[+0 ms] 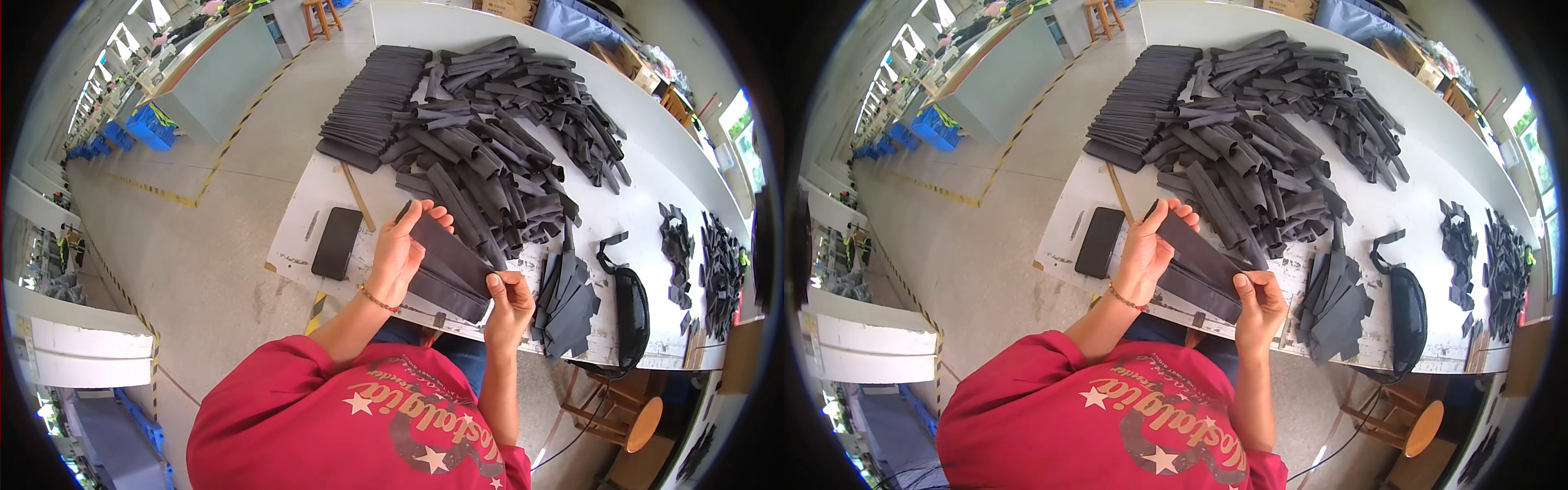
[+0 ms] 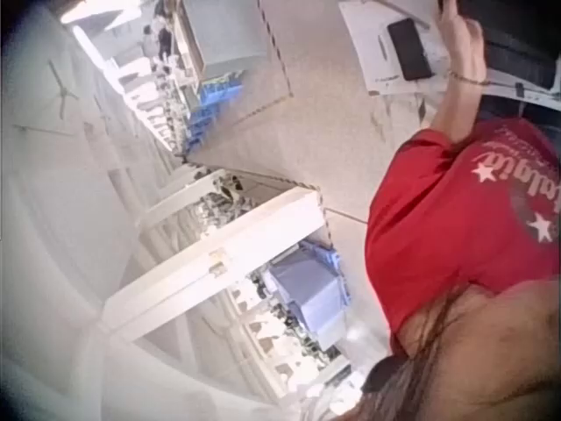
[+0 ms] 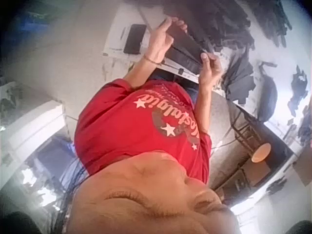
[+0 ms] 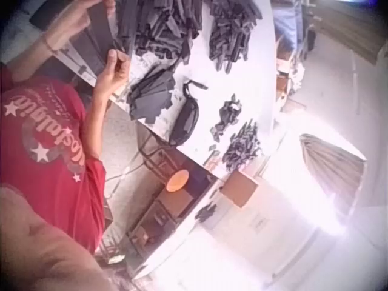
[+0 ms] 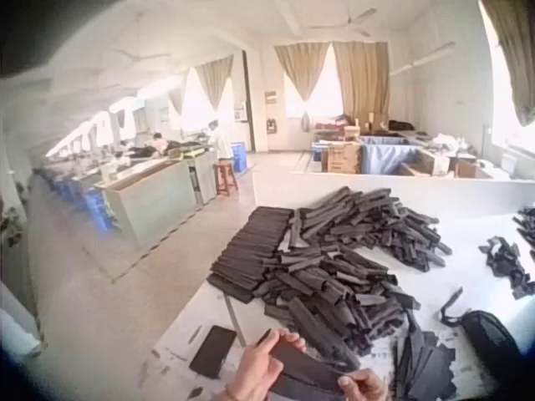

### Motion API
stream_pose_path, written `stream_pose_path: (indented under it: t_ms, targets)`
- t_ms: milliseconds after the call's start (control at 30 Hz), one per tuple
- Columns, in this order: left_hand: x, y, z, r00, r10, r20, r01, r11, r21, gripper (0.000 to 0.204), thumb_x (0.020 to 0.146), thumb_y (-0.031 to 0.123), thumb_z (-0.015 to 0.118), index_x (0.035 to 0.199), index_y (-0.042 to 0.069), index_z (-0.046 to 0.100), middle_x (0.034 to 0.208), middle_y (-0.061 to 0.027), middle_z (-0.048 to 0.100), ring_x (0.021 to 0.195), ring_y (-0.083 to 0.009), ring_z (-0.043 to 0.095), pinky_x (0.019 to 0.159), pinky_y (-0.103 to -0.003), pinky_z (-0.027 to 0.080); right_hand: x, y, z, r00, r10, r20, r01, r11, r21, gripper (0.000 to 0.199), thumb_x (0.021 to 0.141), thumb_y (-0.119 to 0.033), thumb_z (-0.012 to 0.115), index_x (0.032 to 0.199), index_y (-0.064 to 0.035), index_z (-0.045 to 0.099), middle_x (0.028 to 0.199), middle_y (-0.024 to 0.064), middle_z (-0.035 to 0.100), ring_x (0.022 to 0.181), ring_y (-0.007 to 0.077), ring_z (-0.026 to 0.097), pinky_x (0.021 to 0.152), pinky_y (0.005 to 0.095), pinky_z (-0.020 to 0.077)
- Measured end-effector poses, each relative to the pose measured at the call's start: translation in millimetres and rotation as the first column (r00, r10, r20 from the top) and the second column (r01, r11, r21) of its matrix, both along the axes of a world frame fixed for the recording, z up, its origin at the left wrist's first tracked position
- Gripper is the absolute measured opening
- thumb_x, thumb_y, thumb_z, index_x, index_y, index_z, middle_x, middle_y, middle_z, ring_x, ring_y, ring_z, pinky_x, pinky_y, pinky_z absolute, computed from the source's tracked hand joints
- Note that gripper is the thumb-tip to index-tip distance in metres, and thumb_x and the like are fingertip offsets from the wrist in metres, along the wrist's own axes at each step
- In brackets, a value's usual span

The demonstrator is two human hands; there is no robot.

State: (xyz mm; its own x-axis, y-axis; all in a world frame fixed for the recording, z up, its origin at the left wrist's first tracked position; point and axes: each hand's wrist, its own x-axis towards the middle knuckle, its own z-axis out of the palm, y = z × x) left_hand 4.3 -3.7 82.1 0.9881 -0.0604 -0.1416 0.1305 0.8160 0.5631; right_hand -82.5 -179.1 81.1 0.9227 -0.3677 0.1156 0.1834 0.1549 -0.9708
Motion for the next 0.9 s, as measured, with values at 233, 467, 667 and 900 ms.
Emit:
stream_pose_path:
  t_ms: [233, 467, 667, 900]
  targets:
    - [-6.6, 7.0, 30.2, 0.989, -0.141, 0.049, 0.144, 0.986, -0.078, 0.028, 0.097, 0.022, 0.061, 0.112, -0.001, 0.063, 0.101, -0.0167, 0.069, 0.096, -0.0296, 0.068, 0.082, -0.039, 0.056, 4.5, -11.8, -11.7, 1.000, 0.017, -0.022, -0.013, 0.986, 0.167, 0.007, 0.089, -0.006, 0.069, 0.088, -0.0029, 0.063, 0.081, -0.0039, 0.060, 0.075, 0.0038, 0.051, 0.072, 0.0185, 0.0391]
    - [-1.2, 17.0, 12.8, 0.986, -0.121, 0.113, 0.088, 0.961, 0.262, 0.025, 0.093, 0.018, 0.064, 0.110, 0.000, 0.066, 0.102, -0.0151, 0.070, 0.092, -0.0256, 0.070, 0.075, -0.032, 0.058, 4.0, -10.6, -14.3, 0.999, 0.033, -0.013, -0.031, 0.989, 0.143, 0.007, 0.089, -0.007, 0.069, 0.088, -0.0030, 0.063, 0.081, -0.0044, 0.060, 0.076, 0.0032, 0.051, 0.072, 0.0179, 0.0388]
    - [1.4, 26.2, 10.9, 0.978, -0.201, 0.050, 0.178, 0.941, 0.286, 0.025, 0.091, 0.015, 0.067, 0.111, 0.000, 0.067, 0.102, -0.0120, 0.071, 0.088, -0.0167, 0.070, 0.066, -0.024, 0.057, 5.0, -12.6, -10.9, 1.000, -0.003, -0.008, 0.004, 0.997, 0.073, 0.009, 0.090, -0.009, 0.070, 0.088, -0.0031, 0.063, 0.080, -0.0049, 0.059, 0.075, 0.0029, 0.050, 0.071, 0.0177, 0.0386]
    - [2.0, 28.8, 0.9, 0.981, -0.190, 0.044, 0.163, 0.922, 0.352, 0.023, 0.089, 0.015, 0.070, 0.107, 0.001, 0.069, 0.091, -0.0039, 0.068, 0.078, -0.0110, 0.067, 0.062, -0.024, 0.058, 3.7, -15.2, -11.6, 1.000, -0.003, -0.017, 0.004, 0.999, 0.050, 0.010, 0.090, -0.010, 0.070, 0.087, -0.0033, 0.063, 0.080, -0.0052, 0.058, 0.074, 0.0029, 0.049, 0.071, 0.0178, 0.0382]
